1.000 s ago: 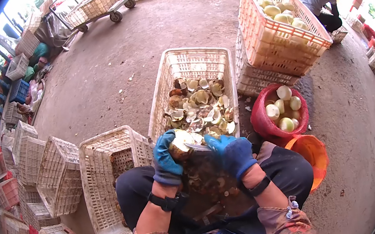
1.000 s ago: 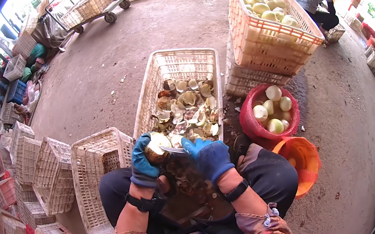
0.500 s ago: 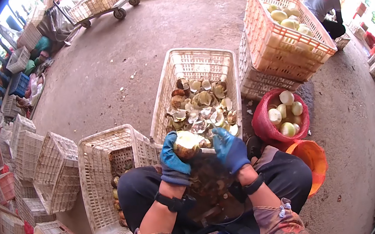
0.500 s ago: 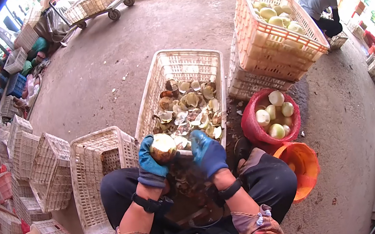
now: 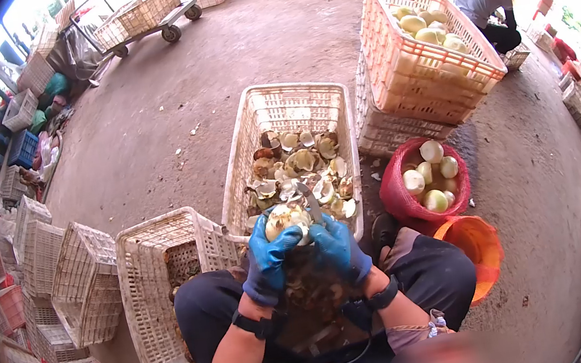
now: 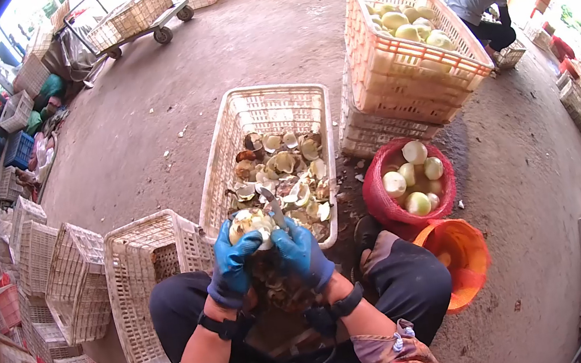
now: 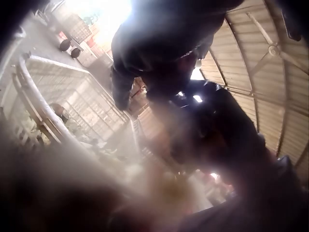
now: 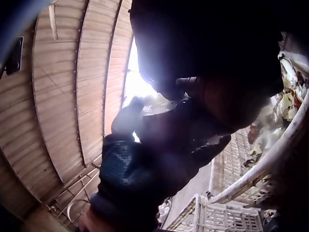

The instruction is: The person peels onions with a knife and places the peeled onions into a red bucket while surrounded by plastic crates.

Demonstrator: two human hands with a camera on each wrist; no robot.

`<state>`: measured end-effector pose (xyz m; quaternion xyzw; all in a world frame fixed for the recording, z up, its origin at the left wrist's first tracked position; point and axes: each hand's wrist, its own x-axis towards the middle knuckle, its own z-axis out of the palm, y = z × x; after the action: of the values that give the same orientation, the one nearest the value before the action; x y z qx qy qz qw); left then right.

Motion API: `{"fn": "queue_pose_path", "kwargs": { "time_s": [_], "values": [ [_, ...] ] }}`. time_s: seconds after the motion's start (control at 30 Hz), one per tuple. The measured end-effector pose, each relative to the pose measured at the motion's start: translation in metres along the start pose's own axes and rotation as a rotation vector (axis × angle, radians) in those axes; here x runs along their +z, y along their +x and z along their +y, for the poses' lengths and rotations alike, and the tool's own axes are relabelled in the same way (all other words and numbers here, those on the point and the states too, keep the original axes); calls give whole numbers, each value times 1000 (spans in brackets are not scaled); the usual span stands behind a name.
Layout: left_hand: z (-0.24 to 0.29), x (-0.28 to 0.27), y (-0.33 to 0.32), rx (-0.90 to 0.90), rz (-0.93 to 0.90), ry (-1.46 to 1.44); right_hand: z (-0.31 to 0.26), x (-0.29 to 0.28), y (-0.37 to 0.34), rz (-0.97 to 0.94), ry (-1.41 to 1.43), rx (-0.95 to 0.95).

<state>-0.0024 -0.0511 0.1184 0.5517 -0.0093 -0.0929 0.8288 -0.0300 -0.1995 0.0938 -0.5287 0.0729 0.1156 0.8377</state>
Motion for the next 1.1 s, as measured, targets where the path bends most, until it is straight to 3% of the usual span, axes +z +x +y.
{"fn": "queue_pose_path", "kwargs": {
  "time_s": [0.03, 0.1, 0.2, 0.3, 0.43, 0.53, 0.63, 0.67, 0.73, 0.77, 0.83, 0.97, 1.1],
  "values": [
    [1, -2, -2, -70, -34, 49, -2, -2, 1, -10, -80, -40],
    [0, -2, -4, -18, 17, 118, -1, -4, 2, -36, -237, -115],
    [2, -3, -2, 3, 62, 197, 16, -19, 6, 17, -782, -435],
    [-6, -12, 2, -10, 104, 196, -20, 0, -18, 104, -1386, -171],
    [-15, -18, 6, -93, 168, -46, -25, -2, -27, 80, -1476, -225],
    [-13, -24, 7, -134, 142, -281, -43, -7, -36, 8, -1589, -58],
    [-22, -34, 9, -174, 54, -533, -31, -15, -30, 324, -1087, -252],
    [-26, -35, 8, -193, 27, -584, -28, -16, -26, 302, -913, -284],
    [-19, -28, 5, -246, -44, -660, -10, -13, -17, 202, -453, -156],
    [-15, -23, 3, -198, -71, -542, -2, -11, -15, 150, -225, -93],
    [-6, -13, 2, -93, -127, -306, -8, -5, -16, 105, -299, -132],
    [14, 3, -5, 295, -81, 428, -16, -10, -15, 1, -505, -262],
    [7, 1, -7, 569, -44, 714, -31, -10, -21, -5, -651, -352]
  ]
}}
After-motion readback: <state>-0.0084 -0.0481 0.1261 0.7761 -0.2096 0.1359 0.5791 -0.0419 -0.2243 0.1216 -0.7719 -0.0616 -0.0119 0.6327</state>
